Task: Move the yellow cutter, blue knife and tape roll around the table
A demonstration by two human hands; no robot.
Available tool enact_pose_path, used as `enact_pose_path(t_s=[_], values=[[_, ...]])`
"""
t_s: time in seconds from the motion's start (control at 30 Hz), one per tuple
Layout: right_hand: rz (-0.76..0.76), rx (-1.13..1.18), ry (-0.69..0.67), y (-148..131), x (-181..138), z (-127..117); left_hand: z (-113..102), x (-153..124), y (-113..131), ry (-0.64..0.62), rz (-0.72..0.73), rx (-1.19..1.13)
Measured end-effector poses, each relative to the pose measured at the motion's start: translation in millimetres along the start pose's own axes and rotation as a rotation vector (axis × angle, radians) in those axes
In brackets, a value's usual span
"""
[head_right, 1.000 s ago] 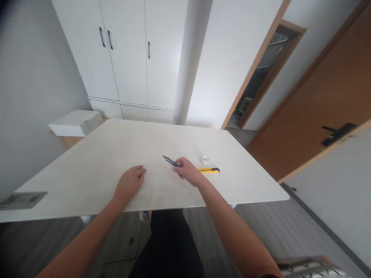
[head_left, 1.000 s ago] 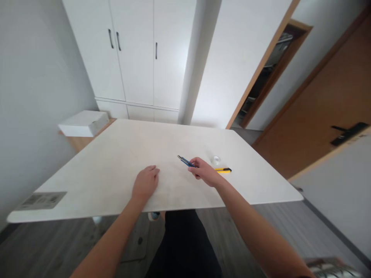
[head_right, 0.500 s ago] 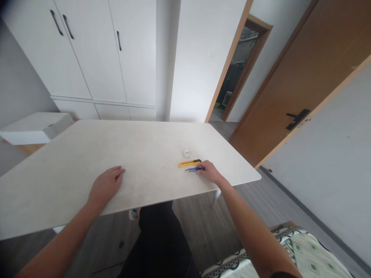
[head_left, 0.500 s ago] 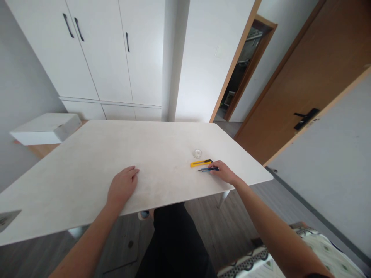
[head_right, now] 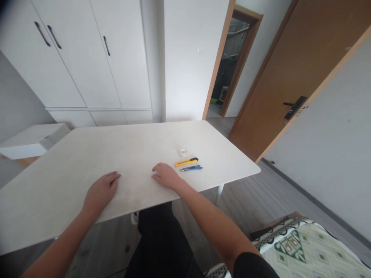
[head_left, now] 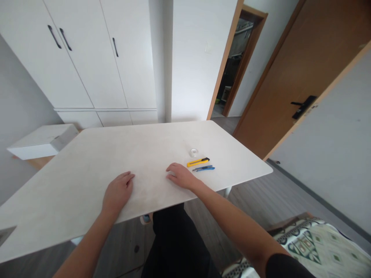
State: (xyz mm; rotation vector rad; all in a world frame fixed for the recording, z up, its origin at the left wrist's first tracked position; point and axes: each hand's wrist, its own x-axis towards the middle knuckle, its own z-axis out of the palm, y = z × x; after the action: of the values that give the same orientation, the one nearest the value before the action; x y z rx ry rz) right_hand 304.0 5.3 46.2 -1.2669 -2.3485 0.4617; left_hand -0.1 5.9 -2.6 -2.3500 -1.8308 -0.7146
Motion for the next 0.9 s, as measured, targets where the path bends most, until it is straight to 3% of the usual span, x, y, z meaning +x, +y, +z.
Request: enact_pose_path(t_s=[0.1, 0.23, 0.9], values=[[-0.028, -0.108, 0.001, -7.9, 23.6, 24.5, 1.2, -0.9, -3.8, -0.004, 0.008, -0.004], [-0.026, -0.226, 0.044, -7.1, 24.0, 39.4, 4.3, -1.1, -6.5, -0.005, 0.004, -0.018], [-0.015, -0.237, 0.019, -2.1, 17.5, 42.9, 1.0, -2.6, -0.2, 0.014, -0.04, -0.044]])
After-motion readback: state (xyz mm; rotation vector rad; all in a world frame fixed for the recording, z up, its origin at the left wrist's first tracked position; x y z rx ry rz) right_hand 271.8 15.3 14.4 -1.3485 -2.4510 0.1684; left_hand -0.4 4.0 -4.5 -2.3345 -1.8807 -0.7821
